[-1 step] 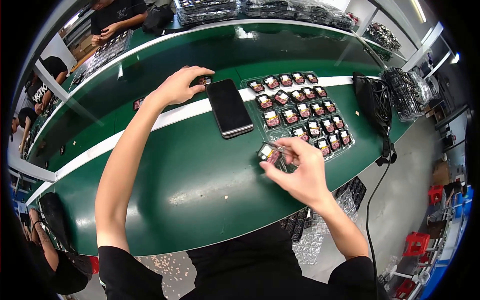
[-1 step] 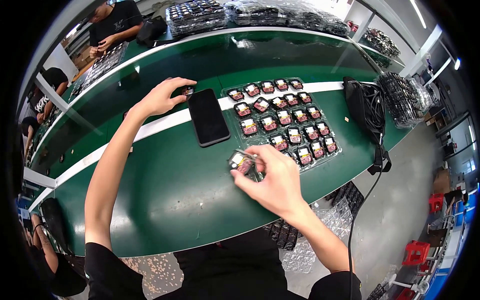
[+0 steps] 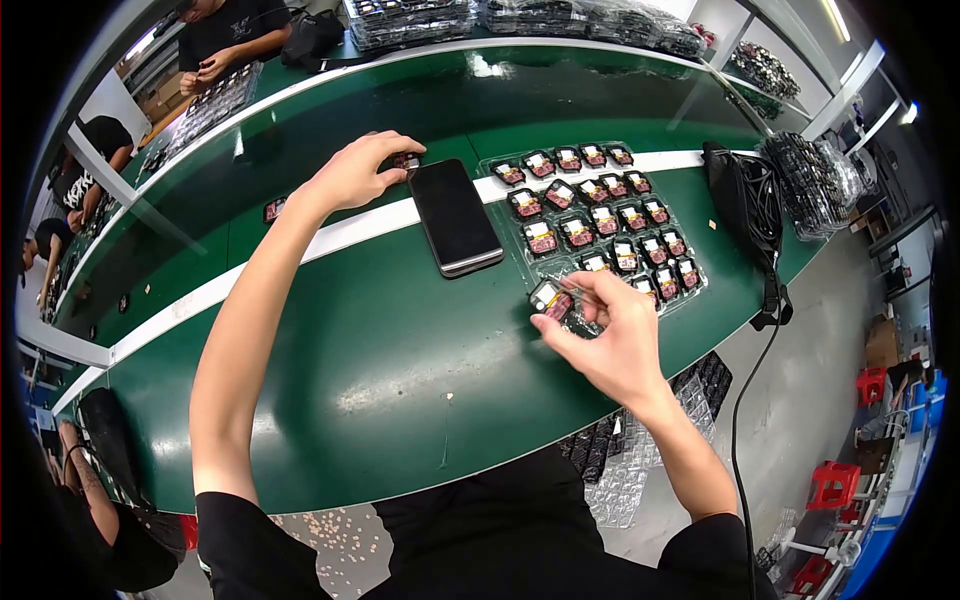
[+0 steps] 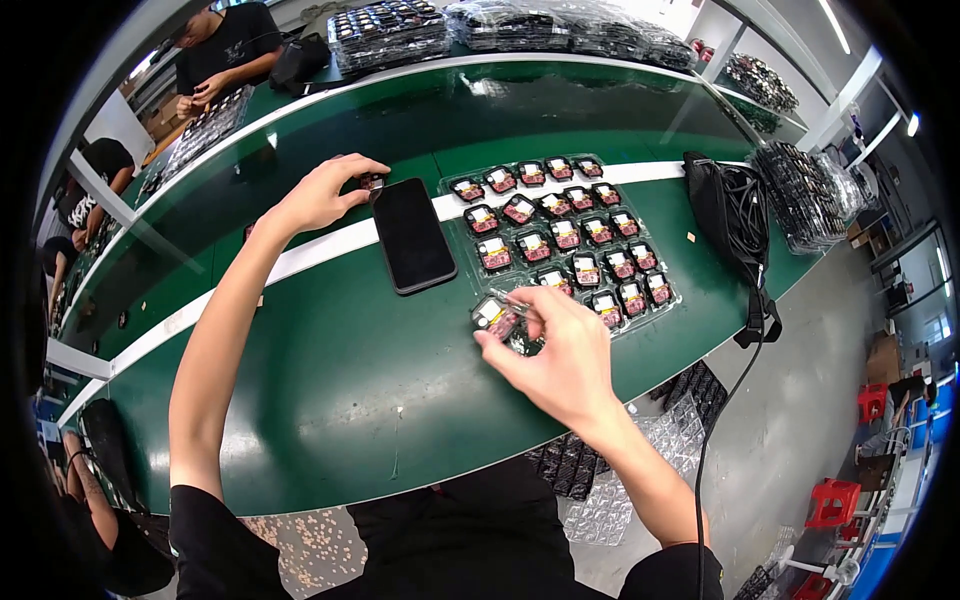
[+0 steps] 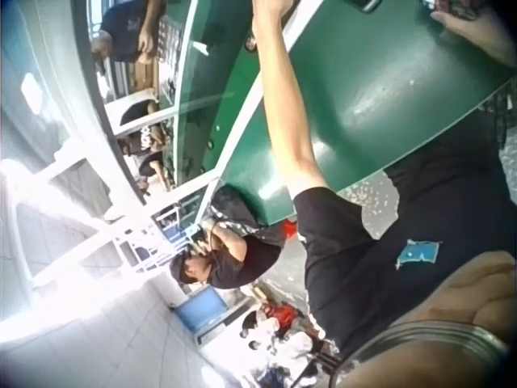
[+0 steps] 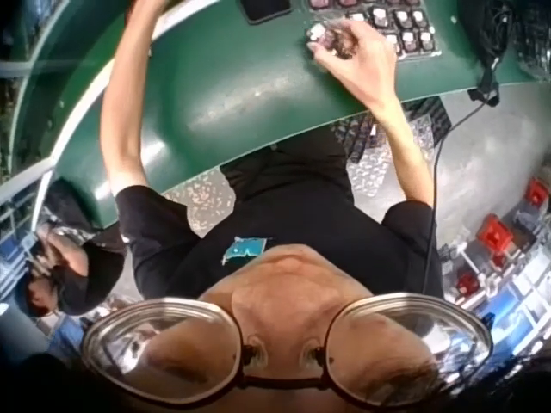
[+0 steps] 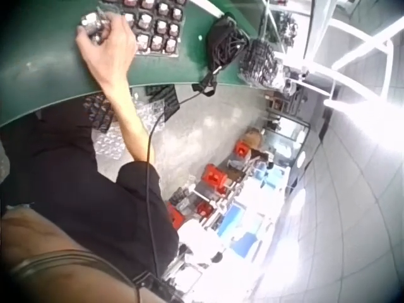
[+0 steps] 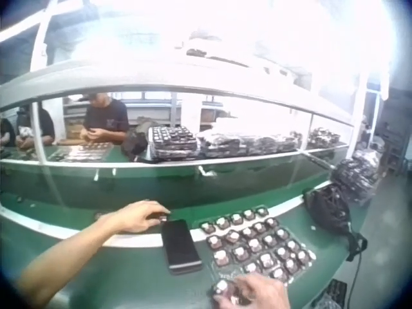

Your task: Assembling the internal components of a smartwatch at an electronics assembly line.

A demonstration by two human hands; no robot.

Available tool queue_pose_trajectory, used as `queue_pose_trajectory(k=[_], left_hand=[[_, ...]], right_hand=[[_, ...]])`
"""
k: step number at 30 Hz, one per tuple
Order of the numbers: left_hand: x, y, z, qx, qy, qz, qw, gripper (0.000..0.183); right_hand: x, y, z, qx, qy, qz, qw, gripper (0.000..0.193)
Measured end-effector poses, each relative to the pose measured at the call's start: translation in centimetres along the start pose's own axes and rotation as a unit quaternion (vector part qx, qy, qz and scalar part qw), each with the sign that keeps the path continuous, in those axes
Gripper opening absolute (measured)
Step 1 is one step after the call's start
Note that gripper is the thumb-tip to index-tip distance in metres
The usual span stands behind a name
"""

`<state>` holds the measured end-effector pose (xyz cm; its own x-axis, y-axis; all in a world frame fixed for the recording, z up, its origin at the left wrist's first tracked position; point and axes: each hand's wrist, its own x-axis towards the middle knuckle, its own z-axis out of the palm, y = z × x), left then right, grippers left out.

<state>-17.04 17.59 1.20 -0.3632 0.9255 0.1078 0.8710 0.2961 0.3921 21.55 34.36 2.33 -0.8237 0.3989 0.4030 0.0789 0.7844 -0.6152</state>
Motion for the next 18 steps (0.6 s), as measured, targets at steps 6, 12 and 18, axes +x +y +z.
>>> queue_pose_trajectory(k=[6, 12, 18], left_hand=[[-1.2, 2.0, 0.1, 0.022, 0.087, -0.032, 0.995, 0.041], [-12.9, 8.7, -0.8, -0.044, 0.043, 0.005, 0.998, 0.044], [-19.3, 13.1, 1.6, -0.009, 0.023, -0.004, 1.000, 0.044]], right_hand=[[0.9, 2.3, 0.1, -0.074, 0.030, 0.033, 0.996, 0.049], [0.9, 1.7, 0.0, 0.030, 0.018, 0.062, 0.997, 0.042], [1.6, -3.4, 3.9, 0.238, -0.150, -0.011, 0.959, 0.016]])
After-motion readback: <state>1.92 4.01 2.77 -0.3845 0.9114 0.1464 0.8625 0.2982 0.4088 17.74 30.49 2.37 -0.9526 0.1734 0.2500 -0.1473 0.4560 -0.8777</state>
